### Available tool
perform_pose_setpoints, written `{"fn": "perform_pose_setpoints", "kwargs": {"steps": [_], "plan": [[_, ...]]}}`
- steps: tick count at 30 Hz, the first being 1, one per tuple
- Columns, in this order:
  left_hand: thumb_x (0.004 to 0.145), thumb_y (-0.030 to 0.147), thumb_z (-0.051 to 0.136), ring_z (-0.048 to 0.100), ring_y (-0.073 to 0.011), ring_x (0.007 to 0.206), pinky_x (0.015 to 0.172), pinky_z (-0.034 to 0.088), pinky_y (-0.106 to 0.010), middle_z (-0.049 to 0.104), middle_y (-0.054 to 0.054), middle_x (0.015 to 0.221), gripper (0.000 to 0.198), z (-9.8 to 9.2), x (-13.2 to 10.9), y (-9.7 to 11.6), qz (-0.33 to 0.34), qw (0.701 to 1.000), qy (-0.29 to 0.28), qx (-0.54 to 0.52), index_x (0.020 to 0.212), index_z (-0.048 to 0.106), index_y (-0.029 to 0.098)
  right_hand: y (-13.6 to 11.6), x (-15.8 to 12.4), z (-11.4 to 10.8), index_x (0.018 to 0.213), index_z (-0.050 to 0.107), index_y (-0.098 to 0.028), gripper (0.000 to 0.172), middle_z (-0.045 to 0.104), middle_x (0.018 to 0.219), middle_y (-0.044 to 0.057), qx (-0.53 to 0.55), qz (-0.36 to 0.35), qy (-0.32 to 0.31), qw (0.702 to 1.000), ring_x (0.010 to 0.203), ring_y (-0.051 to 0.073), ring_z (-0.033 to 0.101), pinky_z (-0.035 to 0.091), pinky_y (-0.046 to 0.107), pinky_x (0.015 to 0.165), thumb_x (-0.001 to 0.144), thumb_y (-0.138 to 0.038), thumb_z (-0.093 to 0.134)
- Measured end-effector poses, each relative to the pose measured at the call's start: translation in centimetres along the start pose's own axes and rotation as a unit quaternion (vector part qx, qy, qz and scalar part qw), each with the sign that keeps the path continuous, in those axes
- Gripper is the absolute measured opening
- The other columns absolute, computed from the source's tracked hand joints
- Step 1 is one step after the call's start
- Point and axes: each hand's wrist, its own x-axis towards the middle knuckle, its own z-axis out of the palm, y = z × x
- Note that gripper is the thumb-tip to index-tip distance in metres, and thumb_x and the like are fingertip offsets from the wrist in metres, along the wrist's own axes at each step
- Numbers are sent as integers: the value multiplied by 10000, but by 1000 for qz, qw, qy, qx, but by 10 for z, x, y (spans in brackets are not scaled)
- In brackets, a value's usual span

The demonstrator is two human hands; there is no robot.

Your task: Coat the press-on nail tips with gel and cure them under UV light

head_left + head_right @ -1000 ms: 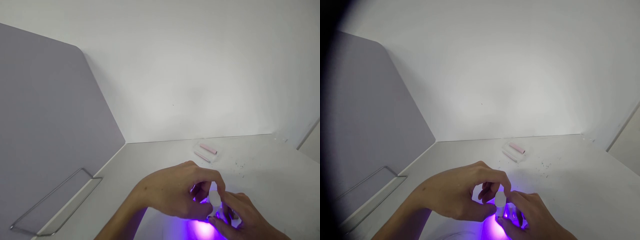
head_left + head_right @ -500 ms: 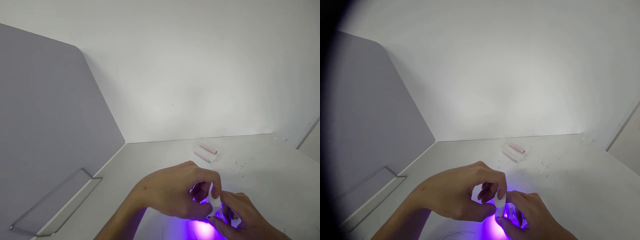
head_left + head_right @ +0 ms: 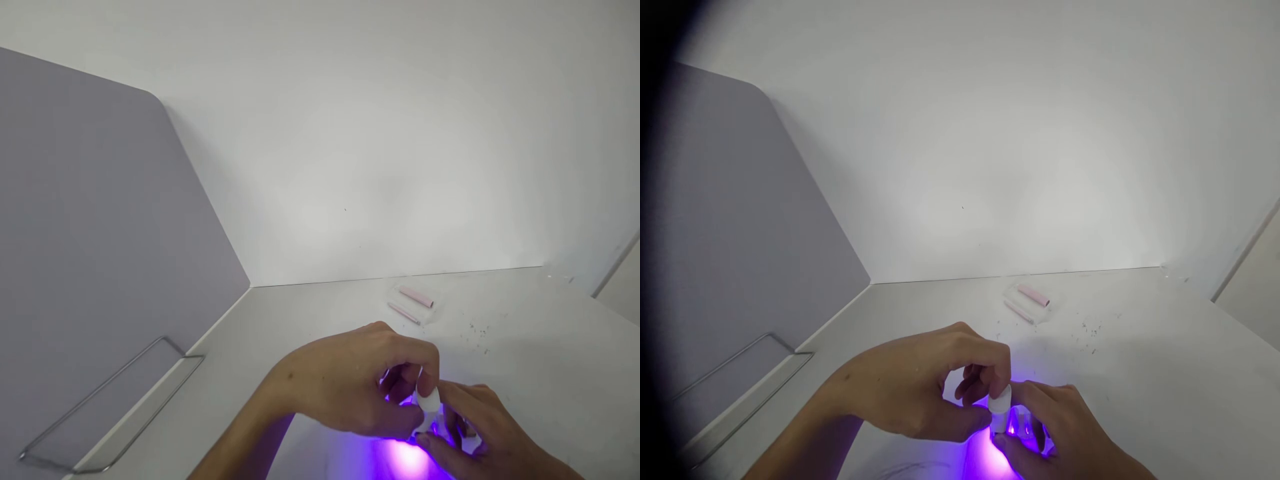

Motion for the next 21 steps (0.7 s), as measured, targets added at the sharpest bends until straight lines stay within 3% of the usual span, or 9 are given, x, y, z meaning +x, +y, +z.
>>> {"fn": "perform_pose_setpoints", "kwargs": {"steps": [10, 13, 21], "plan": [[782, 67, 686, 488, -65, 602, 555, 388, -160, 507, 66, 667, 229, -1, 0, 0, 4, 1000, -11, -1, 966, 611, 179, 0, 0, -1, 918, 624, -245, 162, 574, 525, -74, 6, 11, 7, 1000, 428, 125, 558, 504, 207, 471, 984, -388, 588], [790, 82, 688, 483, -64, 596, 549, 382, -162, 501, 67, 662, 201, -1, 0, 0, 2, 1000, -13, 0, 950, 609, 174, 0, 0, -1, 806, 589, -239, 237, 571, 520, -70, 11, 12, 5, 1000, 426, 117, 550, 502, 202, 473, 988, -390, 582], [784, 83, 685, 530, -81, 625, 557, 400, -174, 528, 58, 697, 374, -3, 1, 3, -7, 1000, -27, 3, 1141, 653, 190, -5, 4, -4, 826, 608, -240, 273, 592, 533, -68, 45, 31, 15, 998, 421, 119, 570, 492, 194, 446, 1009, -433, 543]]}}
